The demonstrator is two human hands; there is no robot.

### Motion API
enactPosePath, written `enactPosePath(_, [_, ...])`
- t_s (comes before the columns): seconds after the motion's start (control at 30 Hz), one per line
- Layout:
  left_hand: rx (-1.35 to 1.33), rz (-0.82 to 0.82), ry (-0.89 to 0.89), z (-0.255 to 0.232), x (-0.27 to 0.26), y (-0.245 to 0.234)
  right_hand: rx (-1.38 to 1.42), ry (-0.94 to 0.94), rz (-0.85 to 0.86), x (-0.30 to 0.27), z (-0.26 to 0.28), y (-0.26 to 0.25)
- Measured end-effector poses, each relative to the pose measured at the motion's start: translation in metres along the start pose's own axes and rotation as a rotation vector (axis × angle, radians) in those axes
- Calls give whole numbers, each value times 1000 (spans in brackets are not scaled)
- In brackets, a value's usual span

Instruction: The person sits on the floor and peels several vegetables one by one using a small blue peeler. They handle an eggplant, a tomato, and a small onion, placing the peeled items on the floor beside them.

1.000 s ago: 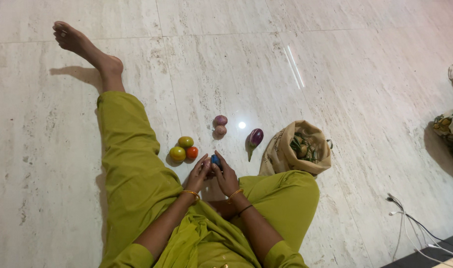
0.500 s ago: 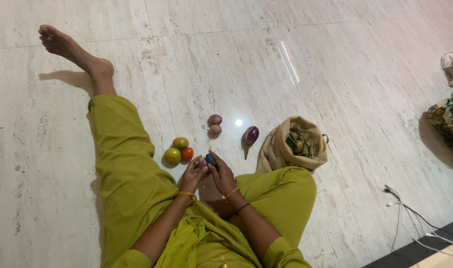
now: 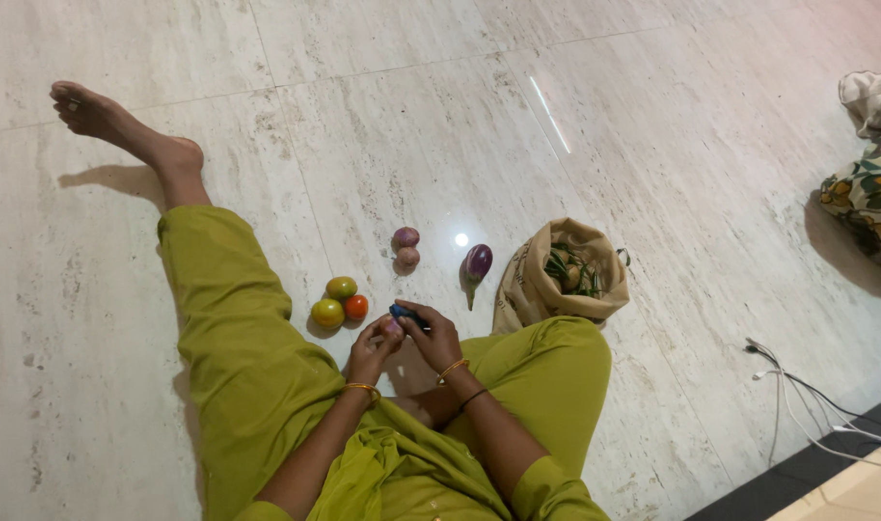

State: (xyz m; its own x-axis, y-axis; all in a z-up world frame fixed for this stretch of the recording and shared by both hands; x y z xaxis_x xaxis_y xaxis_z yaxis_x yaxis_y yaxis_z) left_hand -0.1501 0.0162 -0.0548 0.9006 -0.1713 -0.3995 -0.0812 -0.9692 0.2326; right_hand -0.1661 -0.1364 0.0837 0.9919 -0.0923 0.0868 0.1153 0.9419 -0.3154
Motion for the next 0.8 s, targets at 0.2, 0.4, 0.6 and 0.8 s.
enactPosePath(0.2, [-224,-120,-216,-13,-3,-7,91,-153,79,-10,28,3])
enactPosePath(0.4, [-174,-63,-262,-17,-5,-7,-34,-174,66,-9,33,2])
enactPosePath(0.6, [-167,42,-74,-2,0,-1,38,-113,24,-1,12,-3])
enactPosePath(0.8, [-202,-30,-91,-13,-5,-5,31,-135,36,-6,25,2])
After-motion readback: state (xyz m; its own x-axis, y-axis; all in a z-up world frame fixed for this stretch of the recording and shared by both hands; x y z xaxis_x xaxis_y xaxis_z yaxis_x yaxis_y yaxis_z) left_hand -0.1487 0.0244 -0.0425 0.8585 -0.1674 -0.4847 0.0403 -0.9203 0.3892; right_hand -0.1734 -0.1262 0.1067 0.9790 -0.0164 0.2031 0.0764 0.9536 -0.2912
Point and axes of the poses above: each hand's wrist, its own x-axis towards the middle knuckle, its own y-axis out of the palm, z = x × y, the point moved 1 cm from there along x, towards the middle knuckle, and after that the axes turned 8 degrees about -y, right-handed, at the moved point
